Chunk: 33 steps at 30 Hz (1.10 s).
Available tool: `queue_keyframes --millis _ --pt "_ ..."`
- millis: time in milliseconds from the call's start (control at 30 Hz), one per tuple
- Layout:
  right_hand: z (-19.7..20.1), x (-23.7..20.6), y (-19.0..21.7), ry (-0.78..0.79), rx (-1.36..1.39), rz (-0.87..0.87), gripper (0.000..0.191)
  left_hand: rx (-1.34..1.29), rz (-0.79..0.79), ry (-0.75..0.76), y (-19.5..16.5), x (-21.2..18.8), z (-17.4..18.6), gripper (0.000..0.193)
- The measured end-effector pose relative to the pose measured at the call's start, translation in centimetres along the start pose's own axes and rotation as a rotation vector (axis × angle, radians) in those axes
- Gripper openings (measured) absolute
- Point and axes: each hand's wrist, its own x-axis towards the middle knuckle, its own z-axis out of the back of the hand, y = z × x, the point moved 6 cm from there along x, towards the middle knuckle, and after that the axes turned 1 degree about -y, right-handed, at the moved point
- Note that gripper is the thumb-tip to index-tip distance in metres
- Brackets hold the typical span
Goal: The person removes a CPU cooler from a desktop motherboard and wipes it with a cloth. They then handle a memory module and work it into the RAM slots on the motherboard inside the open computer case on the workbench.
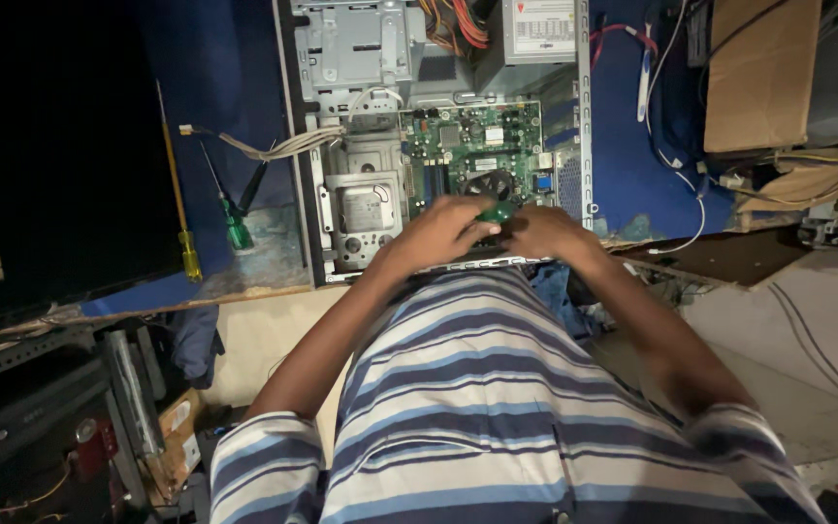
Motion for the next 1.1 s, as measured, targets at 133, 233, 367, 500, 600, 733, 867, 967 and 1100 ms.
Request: queue_keyframes --millis 133,233,367,500,600,733,867,967,1100 --pt "-0.1 0.0 -1.4 0.170 -0.106 -0.205 0.044 -0.003 -0.070 0.020 -0.8 0.5 -0.2 0.022" --pt "0.5 -0.1 -1.6 0.109 -0.174 -0.188 0.034 -0.028 -0.090 0.024 -1.2 0.7 -0.2 0.023" --pt "2.1 -2.1 -0.9 -0.009 -0.050 -0.141 0.022 -0.043 -0.057 0.062 -0.8 0.8 -0.4 0.021" --pt "6.2 -8.9 1.2 -0.556 0.419 0.213 0.041 -0.033 -0.095 0.047 0.0 0.5 -0.8 0.023" --pt "6.4 -12.3 4.1 -0.690 0.372 0.452 0.048 0.019 -0.049 0.071 1.4 0.4 -1.5 0.018" --pt "5.4 -12.5 6.0 -0.716 0.325 0.449 0.031 0.055 -0.170 0.087 1.8 -0.3 -1.7 0.025" --pt "4.9 -12.0 6.9 -0.797 -0.048 0.448 0.052 0.065 -0.104 0.143 2.2 -0.7 -1.8 0.028" --pt "3.7 -10.9 6.9 -0.723 -0.179 0.380 0.043 0.052 -0.084 0.155 1.7 -1.1 -1.8 0.032" --pt "2.4 -8.6 6.3 -0.597 -0.220 0.202 0.031 0.044 0.004 0.112 1.3 -1.9 -1.6 0.028"
